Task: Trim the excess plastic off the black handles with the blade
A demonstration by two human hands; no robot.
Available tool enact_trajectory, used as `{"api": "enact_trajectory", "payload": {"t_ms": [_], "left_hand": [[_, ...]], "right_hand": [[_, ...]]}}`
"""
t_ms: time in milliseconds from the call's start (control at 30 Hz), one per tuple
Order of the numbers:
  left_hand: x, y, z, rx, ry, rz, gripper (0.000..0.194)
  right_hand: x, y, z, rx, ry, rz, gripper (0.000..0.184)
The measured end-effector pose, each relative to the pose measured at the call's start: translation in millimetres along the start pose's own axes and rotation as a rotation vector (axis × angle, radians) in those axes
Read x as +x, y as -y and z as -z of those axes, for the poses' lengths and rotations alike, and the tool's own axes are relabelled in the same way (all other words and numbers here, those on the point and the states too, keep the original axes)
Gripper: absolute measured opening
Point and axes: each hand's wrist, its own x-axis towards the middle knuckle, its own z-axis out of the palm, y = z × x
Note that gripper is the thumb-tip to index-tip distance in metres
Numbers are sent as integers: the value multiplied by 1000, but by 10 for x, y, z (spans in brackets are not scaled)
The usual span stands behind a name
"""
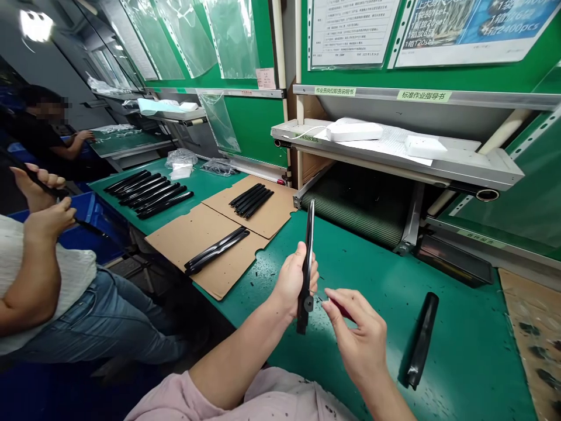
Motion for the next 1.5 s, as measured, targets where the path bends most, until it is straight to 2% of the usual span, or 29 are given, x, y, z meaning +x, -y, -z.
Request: {"api": "enact_trajectory", "payload": {"t_ms": [167,433,633,767,833,933,1000,1100,1233,1333,1400,1500], "left_hand": [[-38,25,-51,47,18,13,50],[-225,84,-137,179,113,57,53],[-319,92,-129,234,188,126,50],[-347,100,-47,319,315,115,47],[-345,73,2,395,414,116,43],[-315,-4,60,592,534,104,35],[-277,-52,84,741,542,43,28],[-193,-88,110,948,482,-113,16],[-44,-127,145,1095,413,-429,22],[71,-204,170,1163,433,-632,27],[129,-274,172,1199,467,-675,27],[169,-366,143,1231,524,-668,27]], "right_hand": [[-34,-30,-30,-146,-170,143,24],[514,-39,104,-200,-320,234,19],[1010,-37,314,-205,-419,224,17],[1238,-98,511,-195,-469,73,28],[1267,-118,603,-161,-404,-8,37],[1195,-85,686,-60,-167,-44,44],[1088,-24,689,81,-4,-71,42],[882,102,624,182,129,-76,35],[666,256,536,-58,273,110,29],[654,301,546,-233,401,140,39],[701,301,569,-312,511,142,45],[775,296,588,-351,633,195,51]]}}
